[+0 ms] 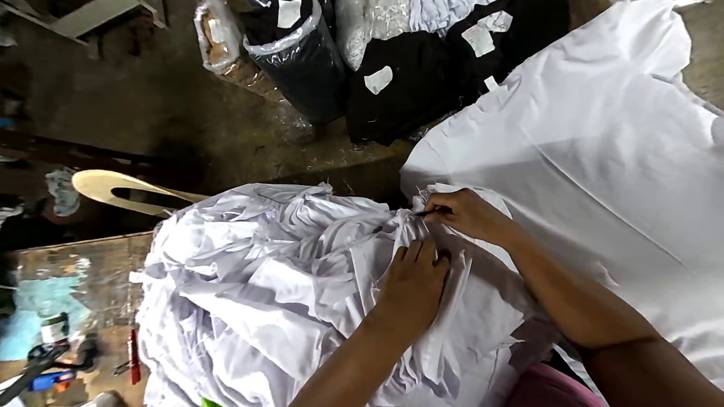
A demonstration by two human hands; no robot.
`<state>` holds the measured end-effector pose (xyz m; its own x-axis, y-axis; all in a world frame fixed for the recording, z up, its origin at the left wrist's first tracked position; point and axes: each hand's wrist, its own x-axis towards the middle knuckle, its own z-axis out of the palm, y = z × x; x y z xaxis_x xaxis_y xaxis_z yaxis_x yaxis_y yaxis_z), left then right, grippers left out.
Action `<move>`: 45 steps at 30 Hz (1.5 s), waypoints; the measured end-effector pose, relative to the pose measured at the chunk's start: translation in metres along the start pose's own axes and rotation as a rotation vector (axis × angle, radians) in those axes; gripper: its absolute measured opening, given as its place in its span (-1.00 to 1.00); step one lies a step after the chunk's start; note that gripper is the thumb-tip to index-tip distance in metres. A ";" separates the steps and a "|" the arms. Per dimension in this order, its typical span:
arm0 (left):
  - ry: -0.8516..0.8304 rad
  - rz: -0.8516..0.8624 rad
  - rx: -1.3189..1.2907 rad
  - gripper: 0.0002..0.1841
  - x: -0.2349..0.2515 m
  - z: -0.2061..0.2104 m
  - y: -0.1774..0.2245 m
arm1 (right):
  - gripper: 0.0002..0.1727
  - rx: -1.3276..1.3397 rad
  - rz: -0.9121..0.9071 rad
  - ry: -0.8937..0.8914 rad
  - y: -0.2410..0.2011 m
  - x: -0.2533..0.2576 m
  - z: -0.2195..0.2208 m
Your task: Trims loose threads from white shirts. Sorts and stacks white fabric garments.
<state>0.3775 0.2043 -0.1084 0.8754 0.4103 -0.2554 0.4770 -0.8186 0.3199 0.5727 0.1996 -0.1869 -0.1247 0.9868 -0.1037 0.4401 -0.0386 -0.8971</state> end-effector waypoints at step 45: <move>-0.284 -0.394 -0.223 -0.57 0.073 -0.010 -0.019 | -0.86 0.348 0.142 0.333 -0.006 -0.048 -0.031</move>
<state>0.4327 0.2539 -0.1236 0.5862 0.5192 -0.6219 0.7971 -0.5066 0.3285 0.6034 0.1572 -0.1635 0.2301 0.9625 -0.1435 0.1019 -0.1704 -0.9801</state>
